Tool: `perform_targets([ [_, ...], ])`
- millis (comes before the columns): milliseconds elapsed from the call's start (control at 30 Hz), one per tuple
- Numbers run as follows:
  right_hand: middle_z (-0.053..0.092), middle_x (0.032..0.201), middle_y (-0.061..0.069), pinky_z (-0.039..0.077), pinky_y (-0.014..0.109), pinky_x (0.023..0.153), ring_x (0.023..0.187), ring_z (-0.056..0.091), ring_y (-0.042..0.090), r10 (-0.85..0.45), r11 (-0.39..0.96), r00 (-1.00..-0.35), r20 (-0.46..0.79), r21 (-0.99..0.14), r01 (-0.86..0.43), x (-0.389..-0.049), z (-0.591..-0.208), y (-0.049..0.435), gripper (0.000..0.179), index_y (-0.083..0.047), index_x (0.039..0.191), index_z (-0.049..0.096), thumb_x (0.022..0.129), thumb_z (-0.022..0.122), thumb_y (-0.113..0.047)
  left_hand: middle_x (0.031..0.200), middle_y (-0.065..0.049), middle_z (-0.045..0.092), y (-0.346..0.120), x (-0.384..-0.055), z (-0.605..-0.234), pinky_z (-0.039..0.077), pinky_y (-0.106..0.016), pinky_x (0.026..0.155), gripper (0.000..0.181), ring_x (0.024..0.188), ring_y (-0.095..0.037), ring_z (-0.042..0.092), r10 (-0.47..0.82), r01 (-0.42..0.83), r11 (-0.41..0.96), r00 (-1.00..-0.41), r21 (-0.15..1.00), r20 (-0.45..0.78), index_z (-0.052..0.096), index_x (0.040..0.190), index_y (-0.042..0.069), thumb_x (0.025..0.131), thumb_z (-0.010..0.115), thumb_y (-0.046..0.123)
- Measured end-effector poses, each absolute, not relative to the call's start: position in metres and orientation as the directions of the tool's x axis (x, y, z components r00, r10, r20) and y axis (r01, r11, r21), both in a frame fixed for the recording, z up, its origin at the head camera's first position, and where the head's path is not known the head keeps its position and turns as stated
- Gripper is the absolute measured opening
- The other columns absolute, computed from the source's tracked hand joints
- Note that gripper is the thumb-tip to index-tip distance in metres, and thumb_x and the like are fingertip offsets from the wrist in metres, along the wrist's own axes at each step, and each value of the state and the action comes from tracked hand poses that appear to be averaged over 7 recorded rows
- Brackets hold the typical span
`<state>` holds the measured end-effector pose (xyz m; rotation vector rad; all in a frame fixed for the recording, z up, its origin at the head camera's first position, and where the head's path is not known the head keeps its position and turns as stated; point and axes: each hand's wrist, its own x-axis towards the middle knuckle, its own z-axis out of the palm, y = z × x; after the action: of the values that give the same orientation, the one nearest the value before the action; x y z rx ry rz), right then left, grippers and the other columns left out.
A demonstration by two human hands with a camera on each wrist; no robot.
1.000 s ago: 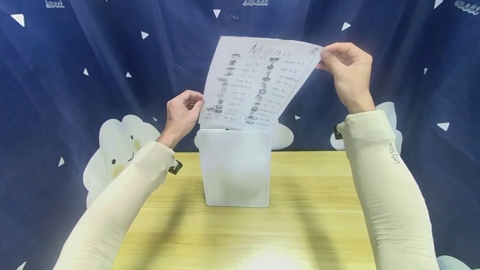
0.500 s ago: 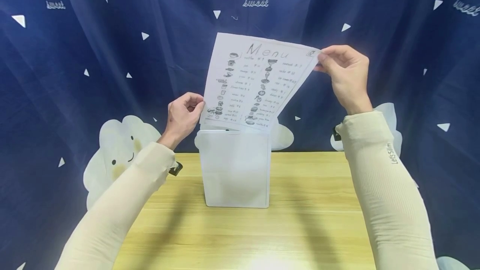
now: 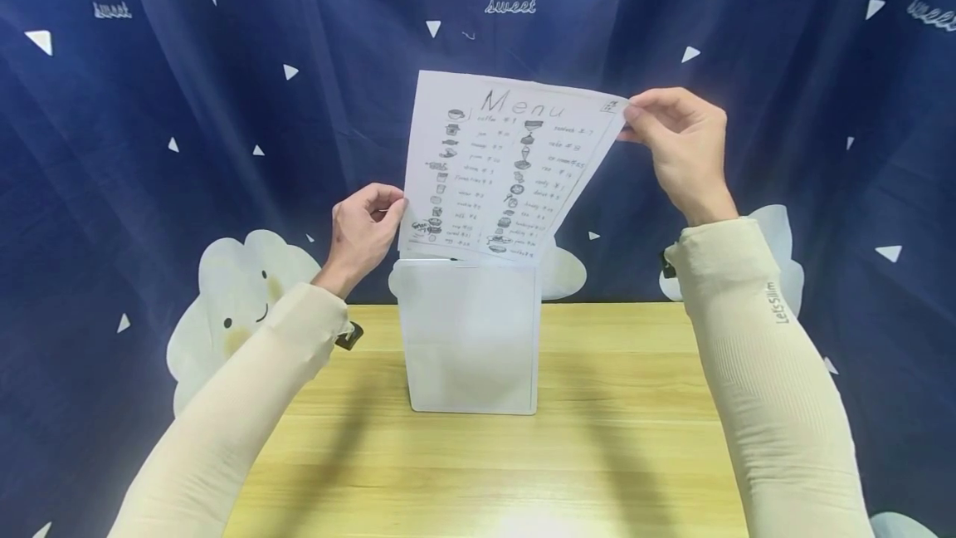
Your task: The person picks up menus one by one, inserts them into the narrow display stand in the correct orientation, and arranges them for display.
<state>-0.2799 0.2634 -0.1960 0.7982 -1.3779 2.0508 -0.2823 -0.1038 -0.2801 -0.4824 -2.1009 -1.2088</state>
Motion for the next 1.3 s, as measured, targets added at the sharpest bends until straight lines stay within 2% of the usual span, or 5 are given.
perform_targets([
  [300,0.072,0.086,0.02,0.059,0.03,0.072,0.073,0.07,0.024,0.09,-0.298,-0.667,0.739,-0.619,-0.727,-0.28,-0.194,0.262,0.016,0.024,0.098,0.064,0.082,0.066,0.023,0.087,-0.009,0.071,-0.105,-0.28,-0.282,0.05,-0.026,0.069,0.006,0.075,-0.018,0.065,-0.01,0.604,0.512,-0.706,0.61,0.708,0.072,0.094,0.002,0.094,0.068,0.006],
  [1300,0.072,0.086,0.016,0.058,0.027,0.072,0.073,0.07,0.022,-0.008,-0.151,-0.656,0.755,-0.649,-0.745,-0.282,-0.182,0.247,0.013,0.023,0.098,0.064,0.085,0.066,0.018,0.087,-0.01,0.069,-0.114,-0.28,-0.294,0.047,-0.029,0.07,0.008,0.076,-0.02,0.062,-0.018,0.559,0.532,-0.744,0.636,0.668,0.071,0.097,0.002,0.097,0.066,0.008],
])
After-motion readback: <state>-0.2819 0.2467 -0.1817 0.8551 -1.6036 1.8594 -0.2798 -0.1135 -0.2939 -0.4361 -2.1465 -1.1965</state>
